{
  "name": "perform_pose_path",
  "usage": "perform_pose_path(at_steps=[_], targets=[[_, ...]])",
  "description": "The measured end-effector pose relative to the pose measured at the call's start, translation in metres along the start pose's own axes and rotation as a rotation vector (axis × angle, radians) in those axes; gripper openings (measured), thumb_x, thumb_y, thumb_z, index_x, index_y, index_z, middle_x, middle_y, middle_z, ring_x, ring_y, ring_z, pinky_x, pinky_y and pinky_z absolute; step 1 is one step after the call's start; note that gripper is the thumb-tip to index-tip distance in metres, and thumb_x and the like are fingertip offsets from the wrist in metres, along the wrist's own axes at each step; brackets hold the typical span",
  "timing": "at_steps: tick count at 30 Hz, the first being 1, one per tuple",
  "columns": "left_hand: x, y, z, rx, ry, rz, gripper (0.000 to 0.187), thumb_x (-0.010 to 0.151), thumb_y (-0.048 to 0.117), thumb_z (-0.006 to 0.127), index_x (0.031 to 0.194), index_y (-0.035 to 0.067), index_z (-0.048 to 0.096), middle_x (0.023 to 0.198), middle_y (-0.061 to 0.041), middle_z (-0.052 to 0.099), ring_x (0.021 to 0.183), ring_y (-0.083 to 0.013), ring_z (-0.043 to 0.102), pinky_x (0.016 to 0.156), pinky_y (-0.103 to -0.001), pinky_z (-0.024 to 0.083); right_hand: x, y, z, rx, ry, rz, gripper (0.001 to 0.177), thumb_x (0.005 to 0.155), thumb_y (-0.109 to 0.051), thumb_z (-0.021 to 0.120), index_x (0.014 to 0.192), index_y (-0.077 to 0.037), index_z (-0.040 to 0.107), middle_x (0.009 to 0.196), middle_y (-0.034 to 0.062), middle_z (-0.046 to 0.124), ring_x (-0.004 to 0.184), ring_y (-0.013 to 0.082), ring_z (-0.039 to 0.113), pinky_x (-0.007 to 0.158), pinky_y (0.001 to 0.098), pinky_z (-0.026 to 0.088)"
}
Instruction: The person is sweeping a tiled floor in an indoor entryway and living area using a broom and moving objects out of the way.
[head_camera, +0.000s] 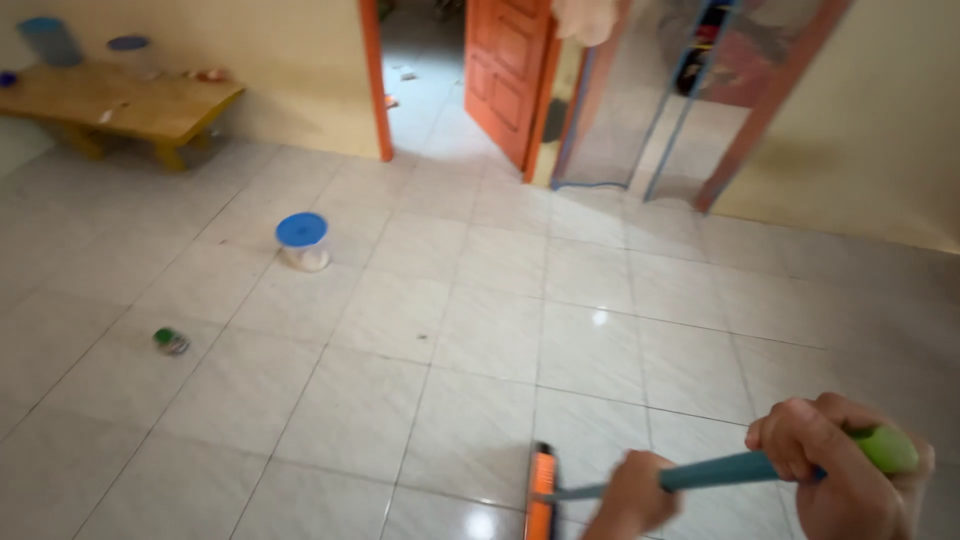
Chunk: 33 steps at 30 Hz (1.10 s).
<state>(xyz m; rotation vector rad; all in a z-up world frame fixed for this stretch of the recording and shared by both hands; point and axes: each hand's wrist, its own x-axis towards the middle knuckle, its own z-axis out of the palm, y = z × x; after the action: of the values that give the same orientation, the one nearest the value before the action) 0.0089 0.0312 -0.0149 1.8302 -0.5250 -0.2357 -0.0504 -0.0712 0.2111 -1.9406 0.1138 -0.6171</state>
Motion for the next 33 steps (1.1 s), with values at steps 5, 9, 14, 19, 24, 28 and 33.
perform_pose_path(at_steps=[5, 9, 14, 19, 24, 28, 33], targets=[[-0.064, -0.127, -0.143, 0.35, 0.066, -0.06, 0.014, 0.078, 0.017, 0.063, 0.072, 0.005, 0.067, 0.082, -0.023, 0.068, 0.086, -0.0462, 0.064, 0.08, -0.055, 0.051, -0.038, 0.047, 0.121, 0.199, -0.038, 0.128, 0.04, 0.101, -0.014, 0.052, 0.062, -0.008, 0.048, 0.054, 0.0107, 0.055, 0.045, 0.0209, 0.056, 0.056, 0.0461, 0.055], [-0.118, -0.203, -0.245, 0.442, 0.116, -0.221, 0.007, 0.075, 0.012, 0.061, 0.072, 0.006, 0.065, 0.084, -0.02, 0.067, 0.091, -0.0442, 0.064, 0.081, -0.054, 0.051, -0.092, 0.087, 0.223, 0.091, -0.197, 0.414, 0.036, 0.092, -0.023, 0.063, 0.062, -0.003, 0.062, 0.065, 0.014, 0.069, 0.059, 0.0215, 0.071, 0.071, 0.043, 0.059], [-0.058, -0.159, -0.264, 0.654, 0.216, -0.151, 0.012, 0.076, 0.021, 0.07, 0.071, 0.011, 0.066, 0.085, -0.013, 0.069, 0.089, -0.0382, 0.066, 0.075, -0.052, 0.05, -0.026, 0.011, 0.196, 0.147, -0.119, 0.444, 0.041, 0.101, -0.026, 0.051, 0.071, -0.002, 0.066, 0.076, 0.0188, 0.077, 0.072, 0.0288, 0.075, 0.072, 0.0474, 0.063], [0.048, 0.019, -0.213, 0.323, 0.189, -0.049, 0.017, 0.083, 0.025, 0.069, 0.077, 0.009, 0.074, 0.079, -0.015, 0.07, 0.078, -0.0354, 0.068, 0.071, -0.048, 0.054, 0.094, -0.081, 0.102, 0.286, -0.096, 0.034, 0.046, 0.111, -0.024, 0.049, 0.069, -0.004, 0.053, 0.07, 0.0147, 0.055, 0.072, 0.0266, 0.062, 0.08, 0.0457, 0.056], [0.132, 0.033, -0.168, -0.06, 0.112, -0.078, 0.04, 0.095, 0.035, 0.07, 0.073, 0.003, 0.067, 0.068, -0.017, 0.067, 0.061, -0.0316, 0.067, 0.06, -0.042, 0.051, 0.159, -0.087, 0.114, 0.39, -0.299, -0.194, 0.042, 0.106, -0.013, 0.056, 0.065, -0.005, 0.052, 0.065, 0.0088, 0.054, 0.066, 0.0205, 0.055, 0.083, 0.0409, 0.053], [0.164, -0.04, -0.157, -0.1, 0.091, -0.062, 0.048, 0.097, 0.04, 0.07, 0.071, 0.0, 0.065, 0.066, -0.02, 0.064, 0.06, -0.0226, 0.065, 0.059, -0.043, 0.048, 0.18, -0.056, 0.164, 0.137, -0.424, 0.058, 0.032, 0.089, -0.011, 0.065, 0.059, -0.001, 0.061, 0.061, 0.0102, 0.06, 0.059, 0.0209, 0.051, 0.058, 0.0398, 0.041], [0.179, -0.114, -0.227, -0.036, 0.124, -0.207, 0.03, 0.084, 0.027, 0.069, 0.07, 0.001, 0.068, 0.065, -0.022, 0.065, 0.063, -0.0308, 0.07, 0.063, -0.045, 0.053, 0.217, 0.002, 0.22, 0.433, -0.476, 0.15, 0.042, 0.097, -0.016, 0.061, 0.059, -0.006, 0.049, 0.057, 0.0039, 0.043, 0.057, 0.0178, 0.042, 0.064, 0.0406, 0.047]])
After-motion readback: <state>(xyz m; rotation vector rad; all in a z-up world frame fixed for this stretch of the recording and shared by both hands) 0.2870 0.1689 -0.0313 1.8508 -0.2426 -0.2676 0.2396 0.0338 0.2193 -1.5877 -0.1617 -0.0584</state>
